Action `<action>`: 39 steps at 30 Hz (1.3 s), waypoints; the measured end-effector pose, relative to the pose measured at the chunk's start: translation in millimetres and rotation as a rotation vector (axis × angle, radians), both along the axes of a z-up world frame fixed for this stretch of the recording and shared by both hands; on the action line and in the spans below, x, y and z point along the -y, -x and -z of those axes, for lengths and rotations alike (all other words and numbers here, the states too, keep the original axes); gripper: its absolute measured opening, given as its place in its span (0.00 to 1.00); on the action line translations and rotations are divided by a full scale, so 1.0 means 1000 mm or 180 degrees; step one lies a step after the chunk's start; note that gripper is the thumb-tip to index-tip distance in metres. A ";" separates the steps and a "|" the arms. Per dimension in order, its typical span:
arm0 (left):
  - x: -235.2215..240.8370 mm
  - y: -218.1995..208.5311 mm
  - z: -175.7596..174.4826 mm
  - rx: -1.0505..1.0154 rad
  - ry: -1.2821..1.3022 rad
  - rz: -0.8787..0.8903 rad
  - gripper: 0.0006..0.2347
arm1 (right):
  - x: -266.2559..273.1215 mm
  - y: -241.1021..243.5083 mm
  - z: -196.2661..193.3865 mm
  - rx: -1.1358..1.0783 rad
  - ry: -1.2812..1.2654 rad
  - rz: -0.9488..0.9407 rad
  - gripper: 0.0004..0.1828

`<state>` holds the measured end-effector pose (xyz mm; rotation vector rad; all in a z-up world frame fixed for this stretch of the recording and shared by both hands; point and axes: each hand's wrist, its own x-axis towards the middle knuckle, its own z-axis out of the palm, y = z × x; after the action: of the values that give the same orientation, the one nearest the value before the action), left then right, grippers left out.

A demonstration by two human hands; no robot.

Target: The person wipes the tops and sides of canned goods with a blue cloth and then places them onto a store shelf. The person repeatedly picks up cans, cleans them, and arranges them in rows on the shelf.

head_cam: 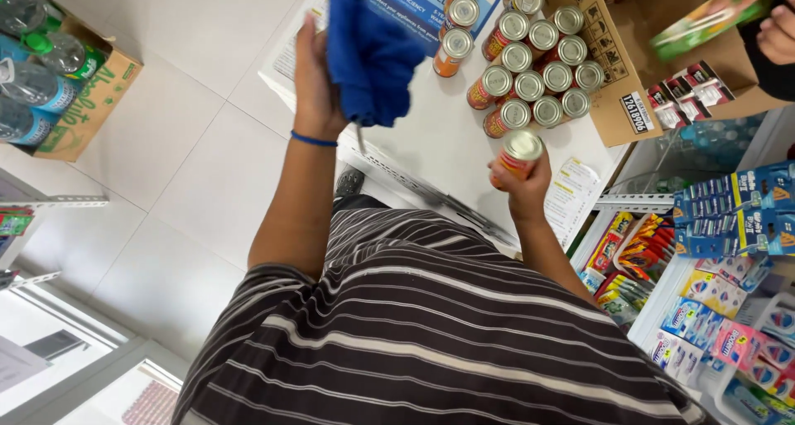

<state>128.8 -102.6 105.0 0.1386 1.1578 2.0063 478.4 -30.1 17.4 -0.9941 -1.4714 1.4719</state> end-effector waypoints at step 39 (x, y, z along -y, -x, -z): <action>-0.092 0.072 -0.108 -0.3454 -0.2883 0.3072 0.22 | 0.018 0.228 -0.175 -0.0063 0.0326 0.0330 0.25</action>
<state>57.2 -11.0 213.0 1.9857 0.3894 1.3065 250.1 -48.3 192.0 -1.0979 -1.3214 1.4899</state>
